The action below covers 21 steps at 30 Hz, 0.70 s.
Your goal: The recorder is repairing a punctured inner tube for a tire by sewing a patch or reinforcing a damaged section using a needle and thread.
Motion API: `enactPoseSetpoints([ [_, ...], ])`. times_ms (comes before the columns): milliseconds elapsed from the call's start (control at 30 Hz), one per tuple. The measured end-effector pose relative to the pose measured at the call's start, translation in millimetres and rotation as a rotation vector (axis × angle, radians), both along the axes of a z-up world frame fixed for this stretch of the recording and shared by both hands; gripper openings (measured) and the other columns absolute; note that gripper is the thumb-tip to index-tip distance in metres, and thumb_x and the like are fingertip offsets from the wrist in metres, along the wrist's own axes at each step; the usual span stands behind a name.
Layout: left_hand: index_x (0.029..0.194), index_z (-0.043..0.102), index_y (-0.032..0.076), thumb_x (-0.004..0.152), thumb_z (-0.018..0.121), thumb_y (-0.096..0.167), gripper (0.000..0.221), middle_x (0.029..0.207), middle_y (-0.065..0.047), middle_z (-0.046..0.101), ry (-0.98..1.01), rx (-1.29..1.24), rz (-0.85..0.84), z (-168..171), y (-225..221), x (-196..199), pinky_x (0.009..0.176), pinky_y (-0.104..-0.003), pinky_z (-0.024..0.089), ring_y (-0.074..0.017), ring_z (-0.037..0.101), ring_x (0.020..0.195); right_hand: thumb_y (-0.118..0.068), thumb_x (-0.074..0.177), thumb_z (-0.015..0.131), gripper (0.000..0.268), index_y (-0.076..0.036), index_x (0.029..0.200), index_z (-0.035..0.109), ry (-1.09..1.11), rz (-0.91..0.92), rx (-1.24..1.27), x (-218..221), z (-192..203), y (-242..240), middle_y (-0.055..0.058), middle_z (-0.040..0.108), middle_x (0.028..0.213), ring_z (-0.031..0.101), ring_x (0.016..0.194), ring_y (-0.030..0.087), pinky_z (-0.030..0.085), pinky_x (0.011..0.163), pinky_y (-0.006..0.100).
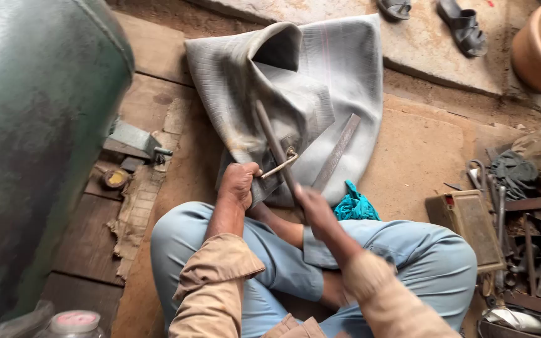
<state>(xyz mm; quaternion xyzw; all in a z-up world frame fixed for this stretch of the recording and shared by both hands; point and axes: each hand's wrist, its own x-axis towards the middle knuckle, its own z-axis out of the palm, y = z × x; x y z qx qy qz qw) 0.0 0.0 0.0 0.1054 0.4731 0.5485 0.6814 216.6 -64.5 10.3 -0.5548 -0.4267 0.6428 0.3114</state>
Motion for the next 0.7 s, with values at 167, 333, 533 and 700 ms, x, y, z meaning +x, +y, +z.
enactPoseSetpoints([
  [167, 0.073, 0.065, -0.006, 0.067, 0.059, -0.009, 0.009, 0.074, -0.009, 0.062, -0.04, 0.008, 0.048, 22, -7, 5, 0.06, -0.038, 0.052, -0.0231, 0.06, 0.063, -0.047, 0.102, 0.054, 0.042, -0.012, 0.079, 0.056, 0.11, -0.05, -0.044, -10, 27, 28, -0.004, 0.043, 0.057, 0.032, 0.045, 0.008, 0.023, 0.04, 0.027],
  [333, 0.071, 0.063, -0.006, 0.066, 0.062, -0.008, 0.006, 0.073, -0.007, 0.058, 0.033, 0.012, 0.12, 5, -5, 2, 0.06, -0.036, 0.048, -0.0206, 0.055, 0.063, -0.046, 0.105, 0.057, 0.049, -0.008, 0.076, 0.056, 0.064, 0.071, 0.024, 37, -15, -37, -0.001, 0.047, 0.058, 0.04, 0.048, 0.009, 0.03, 0.043, 0.028],
  [533, 0.07, 0.064, -0.006, 0.069, 0.064, -0.006, 0.001, 0.071, -0.006, 0.057, 0.072, 0.017, 0.065, -4, -3, 4, 0.061, -0.036, 0.045, -0.0191, 0.053, 0.064, -0.044, 0.103, 0.055, 0.045, -0.009, 0.075, 0.056, -0.069, -0.039, 0.002, -4, 3, -15, -0.001, 0.046, 0.056, 0.039, 0.046, 0.01, 0.029, 0.041, 0.028],
  [700, 0.07, 0.065, -0.007, 0.067, 0.061, -0.007, 0.005, 0.071, -0.008, 0.06, 0.051, 0.004, 0.097, 0, -1, 0, 0.06, -0.038, 0.049, -0.0224, 0.057, 0.062, -0.045, 0.103, 0.053, 0.038, -0.013, 0.083, 0.058, 0.075, -0.034, -0.063, -23, 30, 29, -0.004, 0.042, 0.057, 0.033, 0.046, 0.008, 0.025, 0.04, 0.027],
])
